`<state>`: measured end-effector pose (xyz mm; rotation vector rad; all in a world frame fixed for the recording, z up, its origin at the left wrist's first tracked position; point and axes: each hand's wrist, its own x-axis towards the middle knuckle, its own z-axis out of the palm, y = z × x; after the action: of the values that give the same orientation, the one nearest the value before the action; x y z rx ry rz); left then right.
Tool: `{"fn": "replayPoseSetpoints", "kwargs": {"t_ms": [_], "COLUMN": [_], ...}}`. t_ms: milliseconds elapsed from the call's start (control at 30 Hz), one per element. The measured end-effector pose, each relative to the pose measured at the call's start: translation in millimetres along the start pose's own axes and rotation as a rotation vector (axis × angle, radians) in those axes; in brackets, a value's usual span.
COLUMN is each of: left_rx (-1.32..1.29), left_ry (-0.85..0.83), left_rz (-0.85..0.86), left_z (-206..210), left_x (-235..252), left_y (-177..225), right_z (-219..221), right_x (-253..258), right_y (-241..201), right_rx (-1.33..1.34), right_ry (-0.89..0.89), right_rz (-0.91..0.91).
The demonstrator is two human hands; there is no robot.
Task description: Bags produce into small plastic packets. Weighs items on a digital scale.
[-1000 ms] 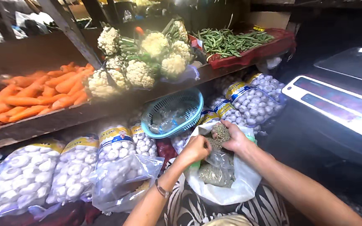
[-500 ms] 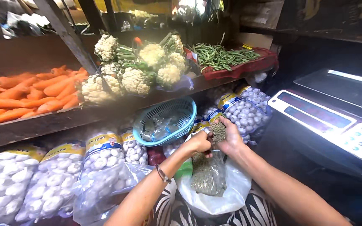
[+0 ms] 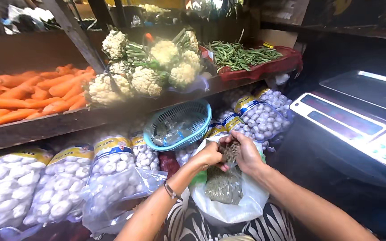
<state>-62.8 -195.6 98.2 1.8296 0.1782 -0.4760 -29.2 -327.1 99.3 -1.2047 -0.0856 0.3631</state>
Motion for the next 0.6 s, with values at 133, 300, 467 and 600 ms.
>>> {"fn": "replayPoseSetpoints", "kwargs": {"t_ms": [133,300,467,600], "left_rx": [-0.008,0.057,0.176,0.086], "left_ry": [-0.016,0.044,0.099,0.047], "left_rz": [0.011,0.067,0.125,0.083], "left_z": [-2,1,6,7], "left_x": [-16,-38,-53,-48], "left_y": [-7,-7,-12,-29], "right_z": [-18,-48,-39,-29], "right_x": [25,88,88,58], "right_y": [19,83,117,97], "right_rx": [-0.284,-1.089,-0.884,-0.138], "right_ry": [-0.063,-0.255,-0.094,0.176], "right_rz": [0.025,0.092,0.125,0.427]}}
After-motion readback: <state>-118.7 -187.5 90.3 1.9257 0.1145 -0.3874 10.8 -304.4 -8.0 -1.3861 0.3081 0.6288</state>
